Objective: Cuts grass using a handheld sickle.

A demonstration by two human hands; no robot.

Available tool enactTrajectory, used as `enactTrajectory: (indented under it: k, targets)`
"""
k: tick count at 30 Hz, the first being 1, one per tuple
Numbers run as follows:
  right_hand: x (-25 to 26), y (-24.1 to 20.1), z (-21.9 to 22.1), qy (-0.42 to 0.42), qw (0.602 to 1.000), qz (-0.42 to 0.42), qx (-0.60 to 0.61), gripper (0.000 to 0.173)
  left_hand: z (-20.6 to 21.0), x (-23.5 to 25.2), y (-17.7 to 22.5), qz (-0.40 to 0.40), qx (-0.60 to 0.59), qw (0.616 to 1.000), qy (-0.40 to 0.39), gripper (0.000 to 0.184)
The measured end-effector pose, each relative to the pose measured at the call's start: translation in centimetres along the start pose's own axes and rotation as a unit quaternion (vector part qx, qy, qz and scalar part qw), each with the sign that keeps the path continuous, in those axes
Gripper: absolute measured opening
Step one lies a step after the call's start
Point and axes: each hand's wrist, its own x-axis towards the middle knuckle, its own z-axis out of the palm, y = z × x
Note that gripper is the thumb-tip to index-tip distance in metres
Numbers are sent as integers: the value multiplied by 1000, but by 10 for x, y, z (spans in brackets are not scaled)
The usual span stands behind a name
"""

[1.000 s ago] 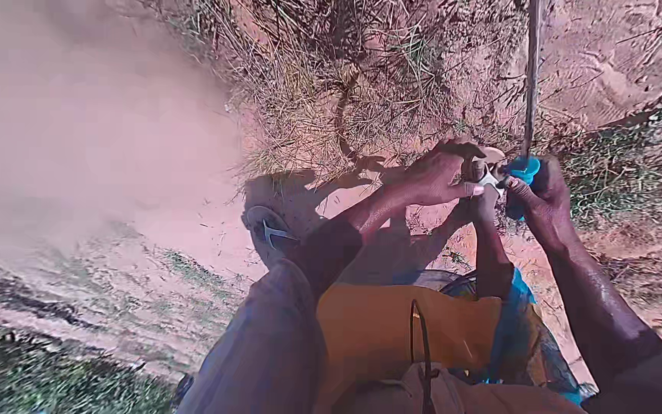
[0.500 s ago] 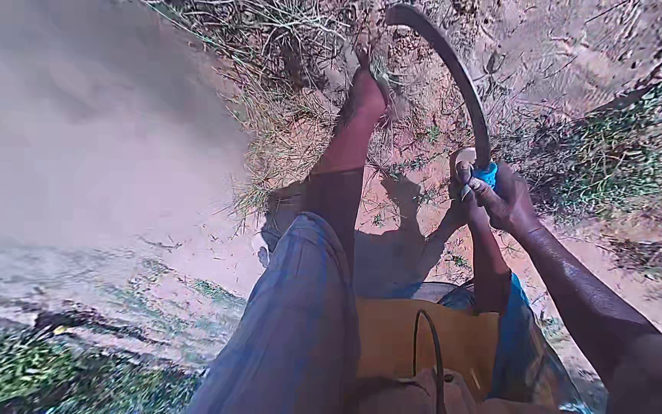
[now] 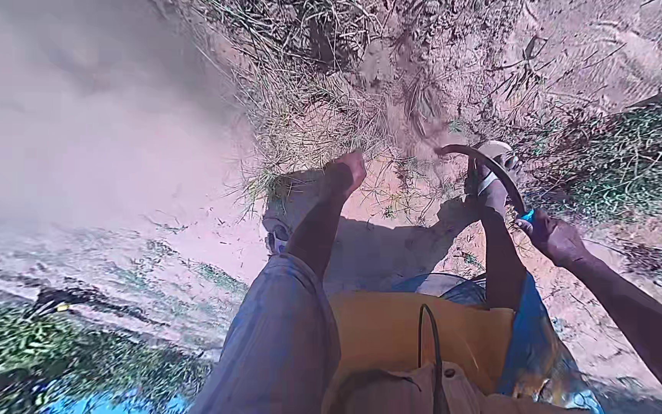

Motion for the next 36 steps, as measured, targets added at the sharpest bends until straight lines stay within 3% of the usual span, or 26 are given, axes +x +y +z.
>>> enactTrajectory:
  k: [3,5,8,11,13,16,20,22,25,28,30,33,36]
  targets:
    - [-38,5,25,67,996,-14,63,61,63,-25,-48,-71,40,995,-57,41]
    - [-33,-16,18,130,986,-70,82,64,74,-31,-47,-102,67,990,-64,42]
    - [0,-62,-16,176,973,-113,95,62,35,-12,9,-20,1,998,63,42]
    - [14,-84,-31,231,957,-135,115,63,-26,9,80,88,-128,968,196,43]
    - [9,-76,-27,250,951,-134,123,63,-47,22,120,53,-293,938,175,51]
    - [-2,-59,-25,241,958,-110,107,59,-48,46,145,-13,-425,904,48,54]
    - [-11,-51,-32,238,961,-116,82,60,-32,53,143,5,-454,887,77,48]
    - [-11,-55,-37,230,962,-123,77,61,-35,42,138,31,-417,903,96,47]
    - [6,-76,-50,217,961,-153,79,62,-46,38,130,74,-261,956,110,45]
    - [28,-91,-55,157,980,-113,51,58,-30,53,114,104,-229,959,131,40]
    - [31,-68,-37,118,991,-56,13,55,-12,46,97,127,-201,965,113,40]
    - [-1,-16,4,77,996,-34,-6,50,28,8,67,109,-62,992,13,42]
    - [-47,8,29,68,997,-16,21,53,92,-1,39,70,-119,990,4,39]
